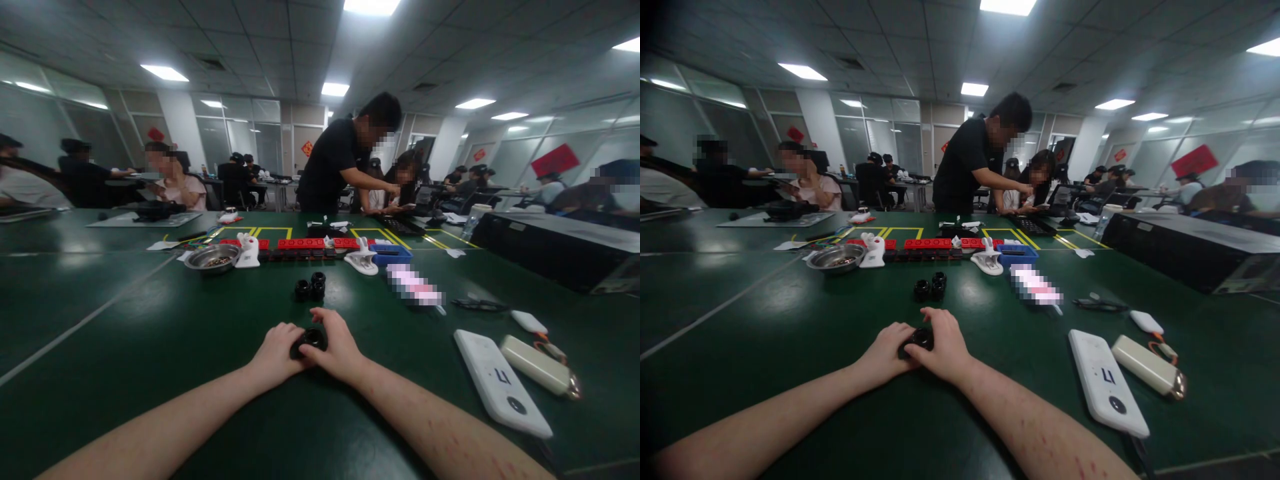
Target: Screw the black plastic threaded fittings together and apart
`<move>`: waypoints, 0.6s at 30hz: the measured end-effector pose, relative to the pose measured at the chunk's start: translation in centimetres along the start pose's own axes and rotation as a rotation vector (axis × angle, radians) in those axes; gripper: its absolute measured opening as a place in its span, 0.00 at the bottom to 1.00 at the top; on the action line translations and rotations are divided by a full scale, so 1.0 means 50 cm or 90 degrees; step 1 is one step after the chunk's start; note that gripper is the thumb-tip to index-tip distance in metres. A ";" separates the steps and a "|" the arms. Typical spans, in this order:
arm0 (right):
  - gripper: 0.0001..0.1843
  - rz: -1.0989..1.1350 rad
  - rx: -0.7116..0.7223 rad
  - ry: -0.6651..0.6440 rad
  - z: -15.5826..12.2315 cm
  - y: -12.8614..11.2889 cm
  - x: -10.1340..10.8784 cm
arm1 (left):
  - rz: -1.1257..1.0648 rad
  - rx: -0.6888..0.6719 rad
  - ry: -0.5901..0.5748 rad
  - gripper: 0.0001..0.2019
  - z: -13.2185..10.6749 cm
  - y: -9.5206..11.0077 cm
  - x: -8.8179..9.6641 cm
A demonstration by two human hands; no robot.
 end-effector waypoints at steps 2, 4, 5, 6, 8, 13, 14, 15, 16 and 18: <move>0.24 -0.015 -0.022 -0.005 0.001 0.009 -0.004 | -0.011 -0.006 -0.011 0.15 0.001 0.001 -0.002; 0.20 0.008 -0.007 -0.040 0.000 0.008 -0.013 | -0.013 -0.010 -0.022 0.15 0.002 -0.001 -0.006; 0.20 0.031 0.010 -0.061 -0.001 0.005 -0.018 | -0.009 -0.009 -0.025 0.15 0.003 -0.004 -0.008; 0.22 0.056 0.030 -0.081 -0.004 0.001 -0.022 | -0.003 -0.005 -0.027 0.15 0.004 -0.006 -0.010; 0.27 0.085 0.058 -0.101 -0.008 -0.005 -0.024 | 0.009 -0.001 -0.029 0.16 0.006 -0.010 -0.011; 0.31 0.035 0.026 -0.047 -0.003 0.006 -0.012 | 0.000 -0.031 -0.045 0.16 0.006 0.000 -0.008; 0.30 0.018 0.014 -0.042 -0.001 0.009 -0.012 | -0.003 -0.030 -0.047 0.16 0.005 0.001 -0.007; 0.28 0.002 0.006 -0.041 0.000 0.011 -0.013 | -0.004 -0.029 -0.046 0.16 0.005 0.002 -0.006; 0.25 -0.010 0.001 -0.042 0.001 0.012 -0.014 | -0.005 -0.028 -0.044 0.15 0.005 0.002 -0.005; 0.21 -0.011 0.011 -0.051 0.001 0.009 -0.016 | -0.006 -0.025 -0.041 0.14 0.005 0.001 -0.005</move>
Point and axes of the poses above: each hand's wrist, its own z-axis towards the middle knuckle, its own x-axis out of the back of the hand, y = z × x, the point moved 8 cm from there along z, towards the middle knuckle, and after that the axes turned 7 degrees about y, right-handed, at the moved point
